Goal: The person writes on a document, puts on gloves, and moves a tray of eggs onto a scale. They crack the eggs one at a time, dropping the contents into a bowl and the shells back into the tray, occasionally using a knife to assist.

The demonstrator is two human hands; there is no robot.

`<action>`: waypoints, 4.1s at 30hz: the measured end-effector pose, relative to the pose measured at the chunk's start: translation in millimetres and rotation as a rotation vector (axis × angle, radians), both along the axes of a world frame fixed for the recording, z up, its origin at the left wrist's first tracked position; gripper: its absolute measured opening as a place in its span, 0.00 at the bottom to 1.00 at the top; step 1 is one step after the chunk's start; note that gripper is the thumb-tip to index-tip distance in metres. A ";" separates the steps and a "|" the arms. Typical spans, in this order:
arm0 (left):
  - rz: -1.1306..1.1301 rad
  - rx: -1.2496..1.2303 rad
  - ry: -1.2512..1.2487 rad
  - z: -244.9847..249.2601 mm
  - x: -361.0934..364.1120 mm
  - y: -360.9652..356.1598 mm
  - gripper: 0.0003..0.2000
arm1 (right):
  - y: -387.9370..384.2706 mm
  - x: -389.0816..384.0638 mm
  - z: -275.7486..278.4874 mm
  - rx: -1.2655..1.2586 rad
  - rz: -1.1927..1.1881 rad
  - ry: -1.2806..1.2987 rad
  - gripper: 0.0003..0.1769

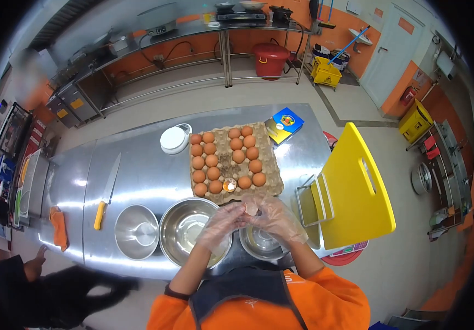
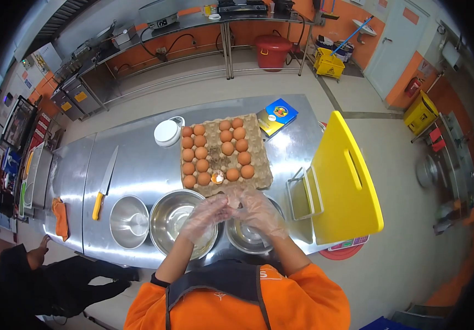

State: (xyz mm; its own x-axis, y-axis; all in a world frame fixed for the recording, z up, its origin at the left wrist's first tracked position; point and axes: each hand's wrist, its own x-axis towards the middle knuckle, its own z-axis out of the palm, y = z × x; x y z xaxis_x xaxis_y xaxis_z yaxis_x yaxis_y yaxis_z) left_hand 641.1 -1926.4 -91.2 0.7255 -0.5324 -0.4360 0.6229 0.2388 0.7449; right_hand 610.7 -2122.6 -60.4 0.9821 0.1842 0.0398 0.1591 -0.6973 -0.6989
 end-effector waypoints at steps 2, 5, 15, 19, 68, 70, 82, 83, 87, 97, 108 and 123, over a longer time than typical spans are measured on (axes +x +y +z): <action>-0.024 0.084 -0.033 -6.4 3.9 -6.7 0.18 | -9.6 8.2 2.2 0.197 0.027 -0.009 0.26; 0.068 0.075 -0.067 -6.9 8.5 -9.1 0.20 | -29.9 26.1 4.1 0.187 -0.171 -0.075 0.20; 0.261 -0.034 -0.067 -0.6 4.6 9.3 0.17 | -35.7 118.2 -25.7 0.099 -0.151 -0.212 0.21; 0.351 -0.070 -0.049 7.7 2.4 21.8 0.16 | -11.1 139.7 -54.1 0.028 -0.099 -0.241 0.21; -0.008 0.561 -0.174 -63.8 -132.7 -26.6 0.26 | -12.5 -56.5 -80.6 -0.343 0.202 -0.204 0.20; 0.046 0.542 -0.154 -71.5 -131.0 -29.5 0.26 | -5.9 -55.1 -70.4 -0.345 0.144 -0.359 0.20; 0.079 0.493 -0.165 -83.6 -132.2 -29.8 0.27 | 1.2 -56.1 -104.9 -0.249 0.150 -0.281 0.24; 0.081 0.491 -0.169 -80.9 -131.0 -30.7 0.27 | -1.7 -54.0 -100.3 -0.251 0.150 -0.285 0.24; 0.077 0.515 -0.222 -66.9 -130.8 -26.7 0.26 | -2.8 -49.9 -81.1 -0.235 0.137 -0.268 0.24; 0.105 0.503 -0.211 -70.0 -130.8 -29.0 0.30 | -1.8 -54.0 -100.0 -0.217 0.068 -0.409 0.22; -0.129 0.666 -0.366 -44.5 -124.5 -7.8 0.30 | -7.9 -51.8 -58.2 -0.145 -0.005 0.082 0.25; -0.292 1.328 -1.439 -49.2 -66.6 -46.8 0.06 | -40.7 -45.7 -16.8 -0.457 0.224 0.024 0.12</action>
State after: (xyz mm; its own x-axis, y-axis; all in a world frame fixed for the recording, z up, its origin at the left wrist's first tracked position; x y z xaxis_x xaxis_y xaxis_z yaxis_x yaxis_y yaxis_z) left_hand 574.5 -1973.3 -140.4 0.8095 -0.5711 0.1361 -0.5863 -0.7742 0.2384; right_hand 565.0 -2163.3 -77.2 0.9160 0.3840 -0.1161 0.3275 -0.8830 -0.3361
